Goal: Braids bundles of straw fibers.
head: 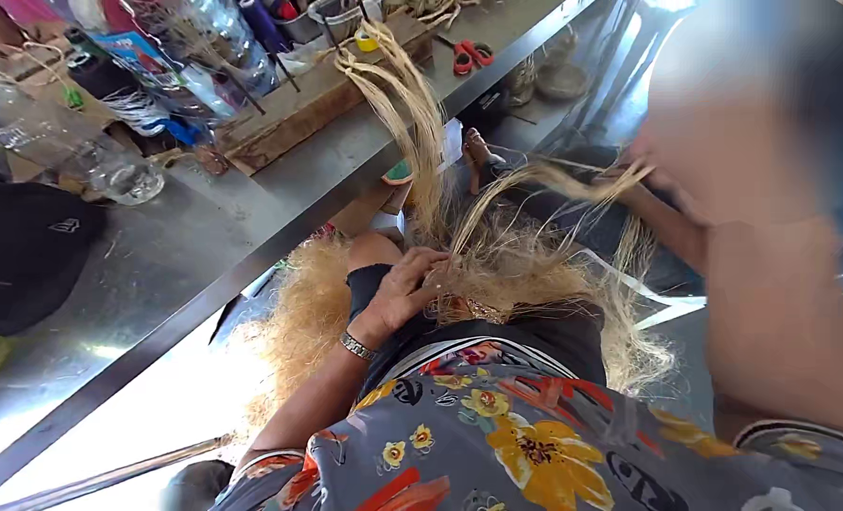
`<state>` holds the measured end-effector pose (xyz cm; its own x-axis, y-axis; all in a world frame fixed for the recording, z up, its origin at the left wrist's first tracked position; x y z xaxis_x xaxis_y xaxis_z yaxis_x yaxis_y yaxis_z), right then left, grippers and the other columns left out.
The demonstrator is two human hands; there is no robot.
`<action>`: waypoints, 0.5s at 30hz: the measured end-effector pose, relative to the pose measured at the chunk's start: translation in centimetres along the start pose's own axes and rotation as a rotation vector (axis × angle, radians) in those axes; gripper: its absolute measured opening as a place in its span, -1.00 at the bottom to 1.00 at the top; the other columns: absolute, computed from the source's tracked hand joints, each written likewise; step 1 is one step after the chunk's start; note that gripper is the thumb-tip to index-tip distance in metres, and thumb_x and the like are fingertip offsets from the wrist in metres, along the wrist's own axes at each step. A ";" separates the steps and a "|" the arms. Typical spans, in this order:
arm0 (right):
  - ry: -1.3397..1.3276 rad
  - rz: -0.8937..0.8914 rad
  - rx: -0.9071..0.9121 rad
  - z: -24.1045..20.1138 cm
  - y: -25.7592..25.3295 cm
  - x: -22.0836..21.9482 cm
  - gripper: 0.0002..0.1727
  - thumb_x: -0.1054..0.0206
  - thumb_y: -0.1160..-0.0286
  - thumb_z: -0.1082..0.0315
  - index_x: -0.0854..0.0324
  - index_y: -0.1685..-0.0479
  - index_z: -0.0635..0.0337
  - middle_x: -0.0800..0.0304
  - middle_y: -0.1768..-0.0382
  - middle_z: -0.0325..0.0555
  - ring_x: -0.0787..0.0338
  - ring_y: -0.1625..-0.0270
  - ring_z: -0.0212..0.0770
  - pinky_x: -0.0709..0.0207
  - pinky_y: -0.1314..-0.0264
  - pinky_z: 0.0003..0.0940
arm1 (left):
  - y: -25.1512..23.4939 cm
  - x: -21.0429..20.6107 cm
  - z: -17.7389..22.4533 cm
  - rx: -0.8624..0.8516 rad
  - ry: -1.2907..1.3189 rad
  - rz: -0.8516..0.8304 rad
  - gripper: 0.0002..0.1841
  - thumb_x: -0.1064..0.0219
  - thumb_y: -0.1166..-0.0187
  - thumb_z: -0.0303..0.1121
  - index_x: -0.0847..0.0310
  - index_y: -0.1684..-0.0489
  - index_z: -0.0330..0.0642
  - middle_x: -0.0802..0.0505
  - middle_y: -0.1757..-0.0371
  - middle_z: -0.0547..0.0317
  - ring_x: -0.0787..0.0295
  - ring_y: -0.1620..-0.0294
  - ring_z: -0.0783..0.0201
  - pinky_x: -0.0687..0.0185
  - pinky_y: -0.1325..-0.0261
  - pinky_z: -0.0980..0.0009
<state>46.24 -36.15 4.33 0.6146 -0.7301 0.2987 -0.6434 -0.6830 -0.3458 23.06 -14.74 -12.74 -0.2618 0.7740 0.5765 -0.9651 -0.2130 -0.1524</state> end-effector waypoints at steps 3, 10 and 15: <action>-0.117 -0.260 0.020 2.2 1.8 -6.9 -0.73 -0.19 -0.66 0.32 -0.62 0.48 -0.10 -0.58 0.59 -0.63 -0.36 0.64 -0.71 -0.24 0.60 -0.72 | -0.2 4.5 4.8 -0.096 -0.320 0.156 -0.58 -0.18 -0.48 -0.16 -0.76 -0.13 -0.20 -0.79 -0.19 -0.03 -0.70 -0.25 0.02 -0.54 -0.32 -0.12; -0.306 -0.549 0.048 4.1 4.4 -16.6 -0.68 -0.16 -0.68 0.39 -0.61 0.52 0.10 -0.53 0.65 -0.51 -0.37 0.63 -0.69 -0.27 0.57 -0.73 | -0.7 5.7 10.0 -0.152 -0.295 0.152 -0.34 -0.01 -0.62 0.12 -0.66 -0.34 -0.27 -0.75 -0.36 -0.06 -0.59 -0.45 0.01 -0.38 -0.53 -0.10; -0.444 -0.701 -0.002 4.5 5.9 -20.9 -0.69 -0.17 -0.68 0.41 -0.67 0.50 0.09 -0.62 0.55 -0.51 -0.45 0.52 -0.69 -0.32 0.46 -0.73 | -2.3 -0.3 7.2 0.072 0.350 -0.132 -0.45 -0.12 -0.54 -0.14 -0.52 -0.53 -0.09 -0.76 -0.33 0.25 -0.68 -0.21 0.47 -0.61 -0.26 0.41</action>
<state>31.65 -24.82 -7.94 0.9961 -0.0593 0.0650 -0.0446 -0.9770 -0.2084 25.41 -18.83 -6.78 -0.1331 0.9516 0.2768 -0.9911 -0.1295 -0.0315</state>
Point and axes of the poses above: each hand's wrist, its own y-axis away from the middle knuckle, its own x-axis out of the back of the hand, z = x × y, the point moved 9 cm from there along -y, towards the middle knuckle
